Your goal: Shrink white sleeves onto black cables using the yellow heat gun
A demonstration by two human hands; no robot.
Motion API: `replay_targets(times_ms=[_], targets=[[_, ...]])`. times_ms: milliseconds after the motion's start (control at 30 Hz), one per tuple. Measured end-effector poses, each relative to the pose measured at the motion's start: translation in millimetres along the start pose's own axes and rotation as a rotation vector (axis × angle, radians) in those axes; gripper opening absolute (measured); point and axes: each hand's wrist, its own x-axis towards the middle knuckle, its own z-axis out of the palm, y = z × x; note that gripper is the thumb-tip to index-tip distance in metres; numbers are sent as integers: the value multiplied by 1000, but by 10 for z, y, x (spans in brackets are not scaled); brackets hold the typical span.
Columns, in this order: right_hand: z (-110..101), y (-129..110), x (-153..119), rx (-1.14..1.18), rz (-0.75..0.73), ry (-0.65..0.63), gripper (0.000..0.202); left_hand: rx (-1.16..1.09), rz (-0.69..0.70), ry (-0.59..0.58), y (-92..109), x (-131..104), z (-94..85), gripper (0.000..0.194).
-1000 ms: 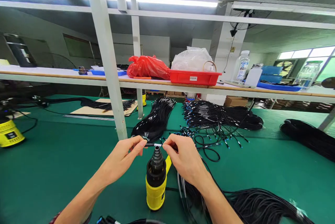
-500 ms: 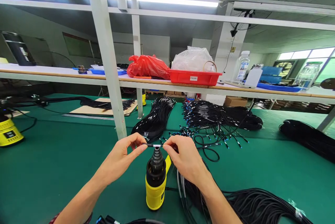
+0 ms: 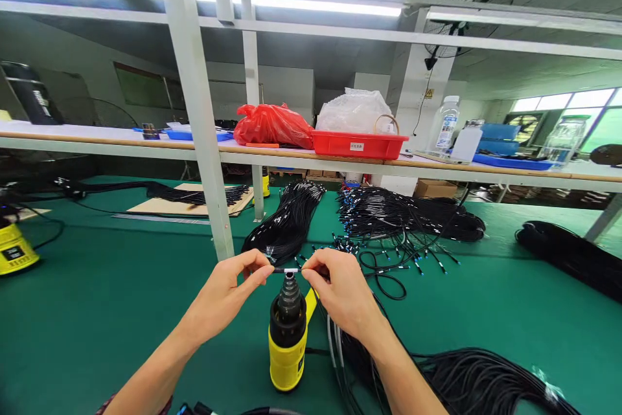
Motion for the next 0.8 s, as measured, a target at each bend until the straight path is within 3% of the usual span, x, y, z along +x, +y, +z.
replay_targets(times_ms=[300, 567, 800], targets=[[27, 13, 8, 25, 27, 27, 10, -19, 30, 49, 15, -5, -8, 13], [4, -13, -29, -89, -6, -46, 29, 103, 31, 20, -18, -20, 2, 47], [70, 26, 5, 26, 24, 8, 13, 55, 60, 68, -65, -29, 14, 20]])
